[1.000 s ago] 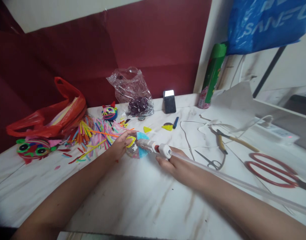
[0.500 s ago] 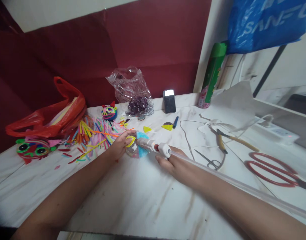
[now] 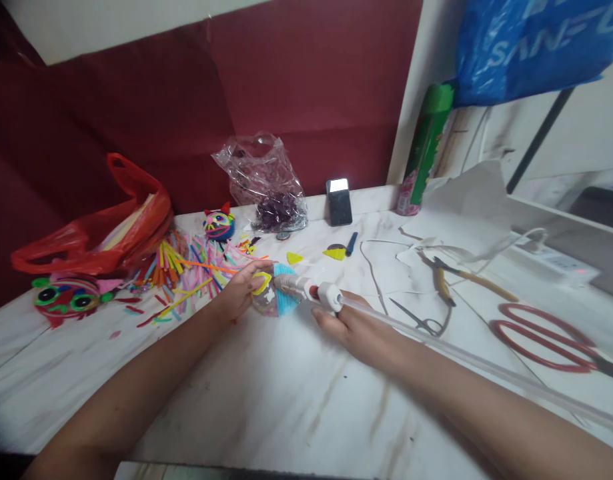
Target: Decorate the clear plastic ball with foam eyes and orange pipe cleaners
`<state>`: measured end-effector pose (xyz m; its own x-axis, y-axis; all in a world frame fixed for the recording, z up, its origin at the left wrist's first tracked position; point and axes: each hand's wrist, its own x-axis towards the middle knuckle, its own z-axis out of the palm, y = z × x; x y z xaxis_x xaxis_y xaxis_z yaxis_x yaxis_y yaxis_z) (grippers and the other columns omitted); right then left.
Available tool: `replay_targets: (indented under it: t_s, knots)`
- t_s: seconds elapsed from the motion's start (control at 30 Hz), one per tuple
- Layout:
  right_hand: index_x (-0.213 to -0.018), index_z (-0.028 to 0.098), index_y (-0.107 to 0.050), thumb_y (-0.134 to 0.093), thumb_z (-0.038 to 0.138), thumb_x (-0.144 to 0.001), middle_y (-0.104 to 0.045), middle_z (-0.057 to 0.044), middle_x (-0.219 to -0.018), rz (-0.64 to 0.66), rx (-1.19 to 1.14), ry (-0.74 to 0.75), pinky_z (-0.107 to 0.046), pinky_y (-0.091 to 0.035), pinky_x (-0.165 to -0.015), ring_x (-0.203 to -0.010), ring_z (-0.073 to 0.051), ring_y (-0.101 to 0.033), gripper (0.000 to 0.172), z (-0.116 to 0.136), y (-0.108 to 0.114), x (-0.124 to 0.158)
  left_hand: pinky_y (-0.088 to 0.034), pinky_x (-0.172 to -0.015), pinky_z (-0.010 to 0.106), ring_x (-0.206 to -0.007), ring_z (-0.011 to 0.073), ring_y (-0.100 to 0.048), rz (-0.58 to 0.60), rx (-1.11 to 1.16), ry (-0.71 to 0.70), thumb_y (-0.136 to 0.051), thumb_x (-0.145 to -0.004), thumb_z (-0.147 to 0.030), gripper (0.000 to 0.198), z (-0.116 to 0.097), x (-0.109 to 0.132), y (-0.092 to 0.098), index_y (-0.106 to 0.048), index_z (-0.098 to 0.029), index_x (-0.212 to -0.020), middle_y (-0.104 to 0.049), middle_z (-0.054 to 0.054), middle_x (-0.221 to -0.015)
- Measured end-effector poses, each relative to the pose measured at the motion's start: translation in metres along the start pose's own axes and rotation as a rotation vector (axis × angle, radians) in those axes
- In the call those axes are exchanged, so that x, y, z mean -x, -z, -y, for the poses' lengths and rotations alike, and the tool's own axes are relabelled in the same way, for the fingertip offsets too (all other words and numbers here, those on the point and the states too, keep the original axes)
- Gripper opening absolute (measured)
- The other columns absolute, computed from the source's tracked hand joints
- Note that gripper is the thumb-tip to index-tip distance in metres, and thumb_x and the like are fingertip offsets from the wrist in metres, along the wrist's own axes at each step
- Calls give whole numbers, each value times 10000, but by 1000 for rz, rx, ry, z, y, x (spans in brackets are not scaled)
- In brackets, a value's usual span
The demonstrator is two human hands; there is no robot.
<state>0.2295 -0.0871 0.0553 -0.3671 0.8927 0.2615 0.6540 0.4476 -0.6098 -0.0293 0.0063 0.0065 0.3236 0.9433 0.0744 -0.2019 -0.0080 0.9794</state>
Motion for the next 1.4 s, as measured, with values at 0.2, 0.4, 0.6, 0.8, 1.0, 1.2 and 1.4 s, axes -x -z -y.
replay_targets:
  t_s: [0.2, 0.4, 0.6, 0.8, 1.0, 1.2, 1.4]
  knots:
    - [-853, 225, -685, -361, 468, -860, -719, -49, -808, 33, 12, -6, -327, -545, -672, -737, -236, -677, 405, -2, 0, 2, -468, -801, 278, -876, 162, -628, 1, 13, 1, -779, -645, -316, 482, -1, 1, -2, -615, -182, -1078, -649, 65, -1088]
    - [-875, 215, -682, -372, 470, -858, -718, -57, -791, 16, -32, -44, -332, -546, -680, -713, -232, -678, 402, -4, -5, 0, -466, -793, 281, -872, 169, -631, 9, 9, -10, -775, -649, -308, 473, 0, 1, -1, -607, -174, -1071, -652, 67, -1073]
    - [-881, 210, -687, -357, 486, -863, -713, -59, -787, 33, -13, -41, -329, -540, -699, -720, -232, -676, 431, -4, -4, 1, -462, -796, 275, -853, 157, -630, 16, 4, -3, -785, -640, -306, 471, -3, 2, -4, -617, -180, -1062, -653, 60, -1069]
    - [-857, 211, -687, -346, 485, -865, -705, -60, -775, 49, 15, -26, -320, -539, -689, -720, -226, -675, 437, -4, 1, 4, -479, -760, 270, -811, 155, -642, 4, 26, 5, -787, -637, -307, 470, -4, 2, -6, -616, -174, -1055, -671, 50, -983]
    - [-880, 217, -686, -341, 497, -868, -710, -53, -773, 16, 7, -28, -324, -544, -707, -728, -230, -679, 444, -4, -2, 3, -487, -741, 258, -819, 148, -639, -3, 32, 6, -796, -616, -289, 468, -3, 1, -4, -620, -171, -1034, -655, 50, -1015]
    - [-892, 221, -690, -344, 485, -873, -717, -53, -788, 37, 2, -32, -321, -550, -700, -727, -229, -682, 436, -4, 1, 3, -483, -770, 270, -834, 151, -637, 14, 16, 9, -783, -634, -292, 480, -2, 1, -2, -608, -178, -1066, -647, 56, -1054]
    - [-865, 218, -684, -356, 464, -860, -714, -52, -787, 45, 1, -29, -326, -544, -710, -742, -230, -675, 411, -2, 2, 3, -484, -769, 268, -834, 149, -634, 10, 8, 14, -781, -640, -301, 479, -3, 2, -3, -600, -174, -1065, -643, 57, -1069]
